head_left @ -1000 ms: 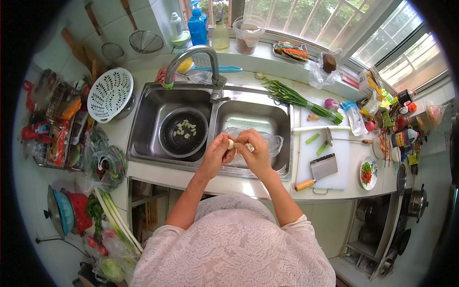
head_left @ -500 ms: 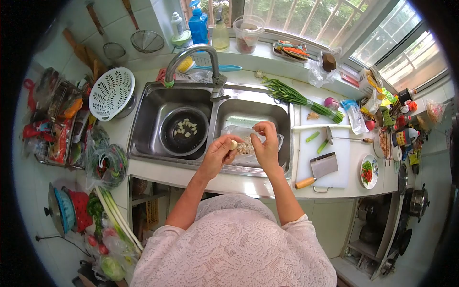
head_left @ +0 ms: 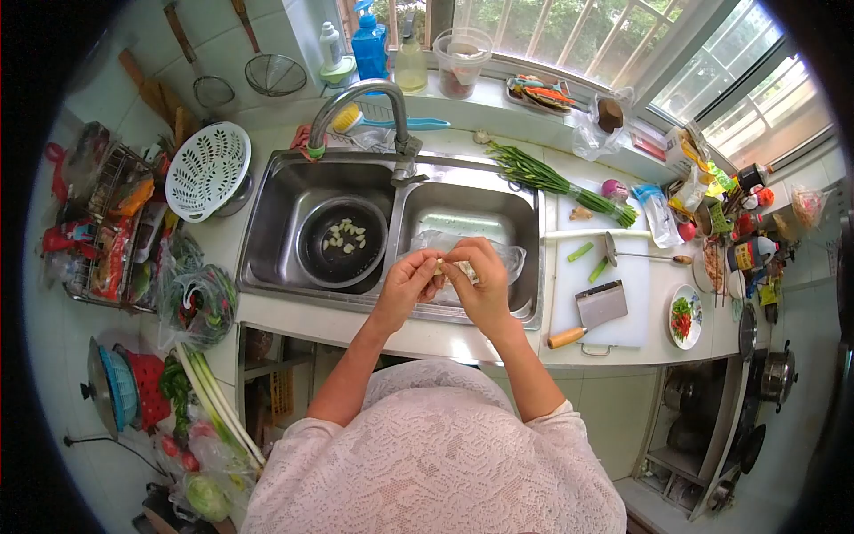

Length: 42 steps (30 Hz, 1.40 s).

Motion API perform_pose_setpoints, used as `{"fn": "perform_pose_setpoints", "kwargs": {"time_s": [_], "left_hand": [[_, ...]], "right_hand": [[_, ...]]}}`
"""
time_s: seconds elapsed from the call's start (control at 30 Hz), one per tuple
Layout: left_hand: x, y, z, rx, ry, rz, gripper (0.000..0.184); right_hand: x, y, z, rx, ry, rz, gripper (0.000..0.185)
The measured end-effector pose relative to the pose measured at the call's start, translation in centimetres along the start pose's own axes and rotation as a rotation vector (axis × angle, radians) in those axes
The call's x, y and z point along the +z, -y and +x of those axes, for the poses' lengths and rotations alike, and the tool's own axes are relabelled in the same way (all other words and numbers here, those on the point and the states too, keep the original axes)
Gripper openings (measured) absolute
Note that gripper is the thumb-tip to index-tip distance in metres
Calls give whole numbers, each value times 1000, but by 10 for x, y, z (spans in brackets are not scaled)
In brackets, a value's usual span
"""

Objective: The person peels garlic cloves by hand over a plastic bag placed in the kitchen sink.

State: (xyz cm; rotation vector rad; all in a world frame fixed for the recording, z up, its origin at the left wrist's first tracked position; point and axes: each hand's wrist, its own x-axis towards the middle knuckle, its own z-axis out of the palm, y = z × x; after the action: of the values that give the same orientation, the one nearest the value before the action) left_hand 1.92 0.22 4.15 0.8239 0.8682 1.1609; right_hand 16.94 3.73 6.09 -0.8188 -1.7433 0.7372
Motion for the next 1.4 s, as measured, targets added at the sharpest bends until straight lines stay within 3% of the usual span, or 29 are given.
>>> {"fn": "perform_pose_setpoints", "kwargs": {"time_s": [0.3, 0.8, 1.4], "left_hand": [[3, 2, -1, 82, -33, 94, 22], [-2, -1, -4, 93, -21, 128, 23], [-1, 0, 2, 109, -15, 165, 24]], "right_hand": [[9, -1, -8, -92, -86, -127, 11], [18, 2, -13, -45, -154, -13, 12], [18, -4, -9, -49, -101, -10, 10]]}}
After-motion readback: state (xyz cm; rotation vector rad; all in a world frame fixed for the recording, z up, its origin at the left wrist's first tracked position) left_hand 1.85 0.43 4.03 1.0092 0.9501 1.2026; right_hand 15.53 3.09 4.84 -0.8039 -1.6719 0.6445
